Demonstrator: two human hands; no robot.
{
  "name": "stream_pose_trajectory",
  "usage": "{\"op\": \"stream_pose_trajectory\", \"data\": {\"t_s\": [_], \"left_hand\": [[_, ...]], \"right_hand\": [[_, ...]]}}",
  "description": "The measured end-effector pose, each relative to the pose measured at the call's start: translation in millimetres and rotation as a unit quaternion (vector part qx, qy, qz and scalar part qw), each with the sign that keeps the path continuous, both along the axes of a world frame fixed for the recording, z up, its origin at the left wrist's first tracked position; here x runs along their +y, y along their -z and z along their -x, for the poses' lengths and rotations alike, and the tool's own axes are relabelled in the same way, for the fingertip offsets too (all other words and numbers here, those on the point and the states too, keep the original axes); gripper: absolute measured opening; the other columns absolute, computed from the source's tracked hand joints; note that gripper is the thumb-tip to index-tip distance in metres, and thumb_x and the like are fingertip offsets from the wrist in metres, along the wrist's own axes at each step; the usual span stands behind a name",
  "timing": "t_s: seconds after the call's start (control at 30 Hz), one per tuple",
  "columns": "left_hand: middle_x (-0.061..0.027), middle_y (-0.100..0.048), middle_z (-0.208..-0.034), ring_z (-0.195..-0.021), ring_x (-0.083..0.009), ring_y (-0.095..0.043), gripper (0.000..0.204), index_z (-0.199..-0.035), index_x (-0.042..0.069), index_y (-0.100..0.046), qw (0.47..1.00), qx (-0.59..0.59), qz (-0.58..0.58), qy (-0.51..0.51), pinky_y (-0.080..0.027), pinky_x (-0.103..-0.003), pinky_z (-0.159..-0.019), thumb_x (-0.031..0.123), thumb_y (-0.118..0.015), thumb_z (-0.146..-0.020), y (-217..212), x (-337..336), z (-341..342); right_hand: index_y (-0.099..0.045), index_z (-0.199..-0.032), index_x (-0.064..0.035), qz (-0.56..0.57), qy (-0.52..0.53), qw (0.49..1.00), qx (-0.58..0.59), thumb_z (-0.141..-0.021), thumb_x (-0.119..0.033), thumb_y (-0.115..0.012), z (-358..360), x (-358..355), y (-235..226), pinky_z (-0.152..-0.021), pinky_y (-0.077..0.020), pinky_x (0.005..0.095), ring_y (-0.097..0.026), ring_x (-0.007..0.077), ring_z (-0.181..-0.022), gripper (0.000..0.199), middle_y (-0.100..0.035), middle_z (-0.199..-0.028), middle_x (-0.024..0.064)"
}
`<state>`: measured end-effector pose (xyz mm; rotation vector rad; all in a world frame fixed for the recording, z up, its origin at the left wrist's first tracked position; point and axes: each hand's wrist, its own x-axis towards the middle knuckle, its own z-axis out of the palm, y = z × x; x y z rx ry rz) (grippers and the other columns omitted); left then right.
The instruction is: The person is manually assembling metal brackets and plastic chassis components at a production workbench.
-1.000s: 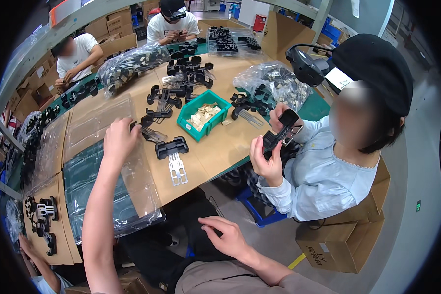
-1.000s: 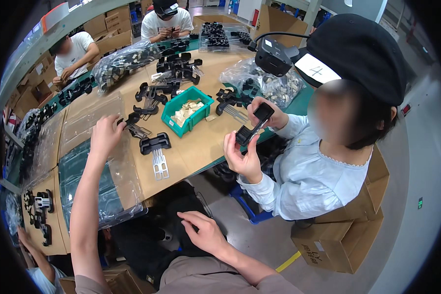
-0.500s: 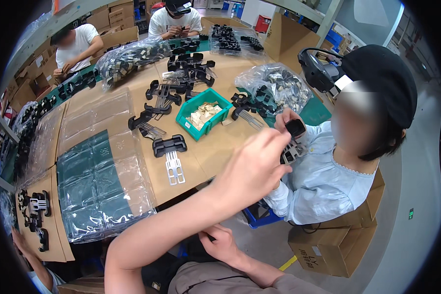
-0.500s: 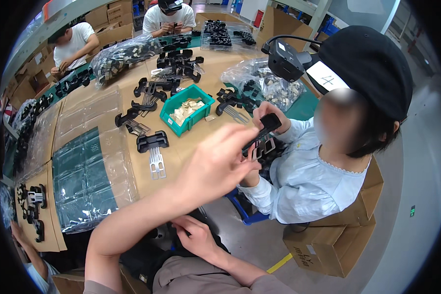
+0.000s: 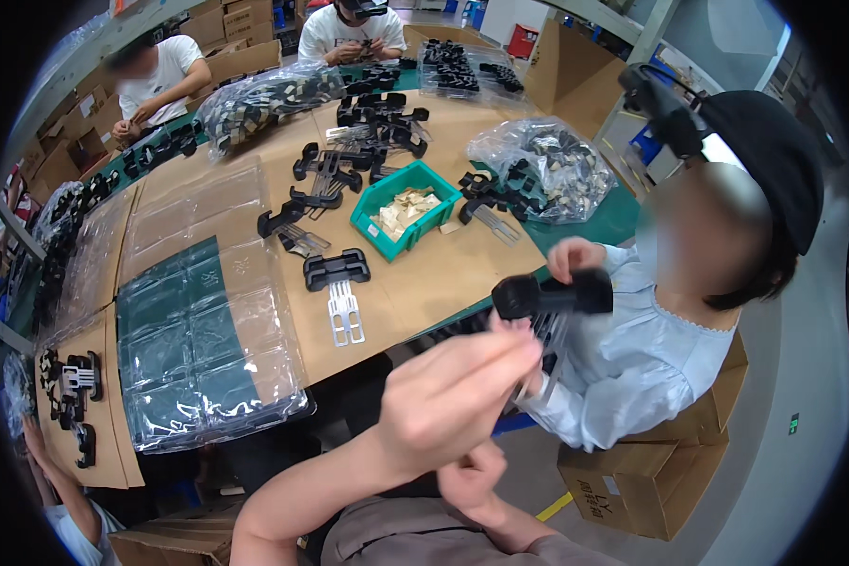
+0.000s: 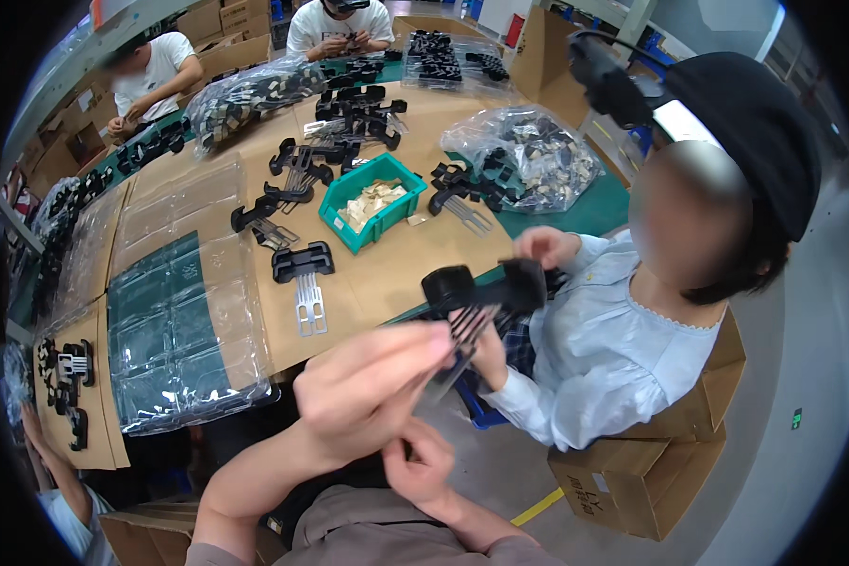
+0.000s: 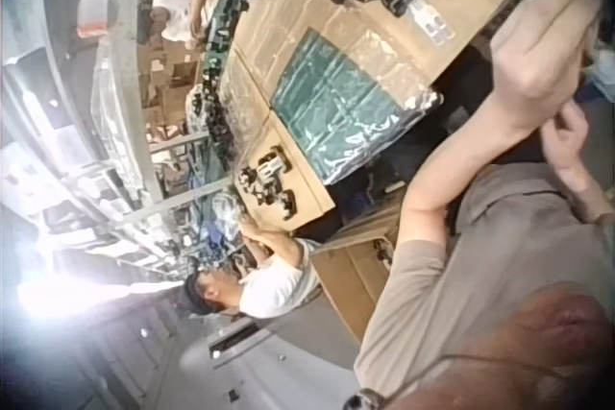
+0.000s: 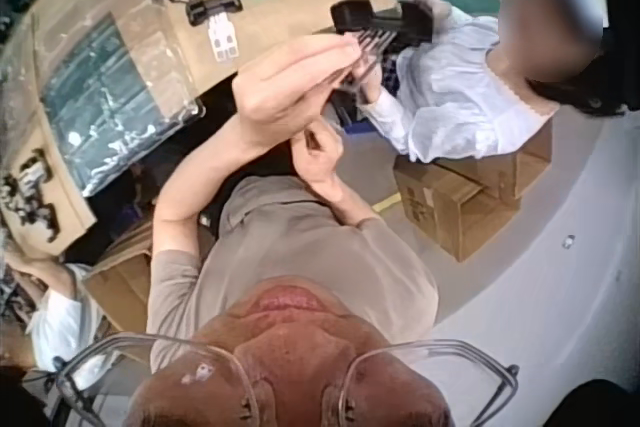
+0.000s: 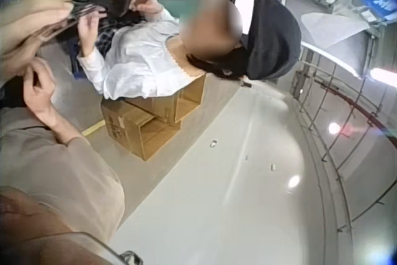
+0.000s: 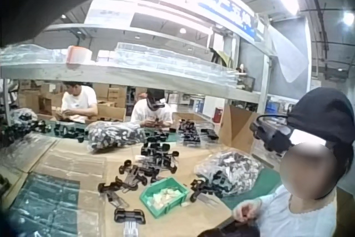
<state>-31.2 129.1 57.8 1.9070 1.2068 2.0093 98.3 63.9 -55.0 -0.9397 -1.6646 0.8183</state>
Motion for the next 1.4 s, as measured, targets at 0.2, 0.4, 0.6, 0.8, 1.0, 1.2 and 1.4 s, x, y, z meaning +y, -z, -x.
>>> {"op": "stream_pose_trajectory", "data": {"t_s": [0.2,0.4,0.6,0.8,1.0,1.2,1.4], "left_hand": [[-0.0166,-0.077,-0.105,-0.077,-0.0210,-0.072,0.023,-0.103,-0.002,-0.078,0.995,-0.054,0.072,0.043,-0.060,-0.028,-0.067,-0.008,-0.080,-0.081,18.1,-71.1,41.0],[-0.0184,-0.078,-0.101,-0.077,-0.0213,-0.073,0.020,-0.099,0.000,-0.078,0.987,-0.107,0.110,0.049,-0.060,-0.027,-0.066,-0.006,-0.082,-0.080,31.9,-117.7,64.6],[-0.0181,-0.079,-0.096,-0.076,-0.0209,-0.073,0.017,-0.094,0.002,-0.078,0.986,-0.134,0.100,0.028,-0.059,-0.025,-0.065,-0.002,-0.084,-0.079,32.7,-142.0,71.6],[-0.0176,-0.079,-0.094,-0.074,-0.0203,-0.072,0.015,-0.091,0.002,-0.078,0.974,-0.200,0.105,0.021,-0.058,-0.025,-0.065,-0.003,-0.084,-0.079,38.5,-149.7,69.6],[-0.0176,-0.079,-0.094,-0.073,-0.0197,-0.072,0.015,-0.092,0.002,-0.078,0.976,-0.195,0.091,0.029,-0.057,-0.025,-0.064,-0.002,-0.084,-0.079,39.4,-154.2,67.4],[-0.0176,-0.079,-0.097,-0.077,-0.0197,-0.073,0.019,-0.096,0.001,-0.079,0.978,-0.177,0.095,0.057,-0.058,-0.025,-0.067,-0.002,-0.085,-0.078,34.6,-158.8,71.3],[-0.0186,-0.079,-0.100,-0.083,-0.0207,-0.075,0.032,-0.107,-0.003,-0.077,0.987,-0.073,0.077,0.117,-0.059,-0.027,-0.071,-0.002,-0.088,-0.076,30.4,-160.0,94.3]], "right_hand": [[-0.058,-0.135,0.0040,0.017,0.007,0.974,0.227,-0.086,0.006,-0.064,10.1,29.9,-38.6,-0.082,-0.0566,0.0306,-0.067,0.0232,-0.090,0.049,-0.063,-0.128,0.0215],[-0.057,-0.137,0.0056,0.027,-0.161,0.962,0.219,-0.082,0.004,-0.070,22.3,45.9,-44.7,-0.100,-0.0562,0.0374,-0.069,0.0309,-0.114,0.057,-0.066,-0.131,0.0248],[-0.059,-0.134,0.0054,0.049,-0.221,0.956,0.188,-0.085,-0.023,-0.086,27.1,30.9,-44.1,-0.100,-0.0554,0.0376,-0.069,0.0331,-0.115,0.062,-0.068,-0.129,0.0246],[-0.062,-0.128,0.0052,0.084,-0.220,0.950,0.205,-0.083,-0.023,-0.088,30.7,22.2,-46.4,-0.097,-0.0570,0.0373,-0.071,0.0322,-0.112,0.059,-0.068,-0.128,0.0250],[-0.062,-0.130,0.0056,0.042,-0.242,0.948,0.202,-0.078,0.007,-0.074,26.7,21.0,-48.0,-0.097,-0.0576,0.0374,-0.071,0.0331,-0.109,0.053,-0.068,-0.126,0.0248],[-0.063,-0.129,0.0034,0.022,-0.252,0.948,0.195,-0.079,0.004,-0.078,27.3,21.0,-48.3,-0.093,-0.0579,0.0374,-0.070,0.0329,-0.107,0.052,-0.068,-0.126,0.0246],[-0.065,-0.119,-0.0026,-0.025,-0.283,0.936,0.209,-0.081,-0.002,-0.082,32.3,23.2,-44.6,-0.091,-0.0583,0.0390,-0.070,0.0329,-0.106,0.041,-0.069,-0.123,0.0227]]}}
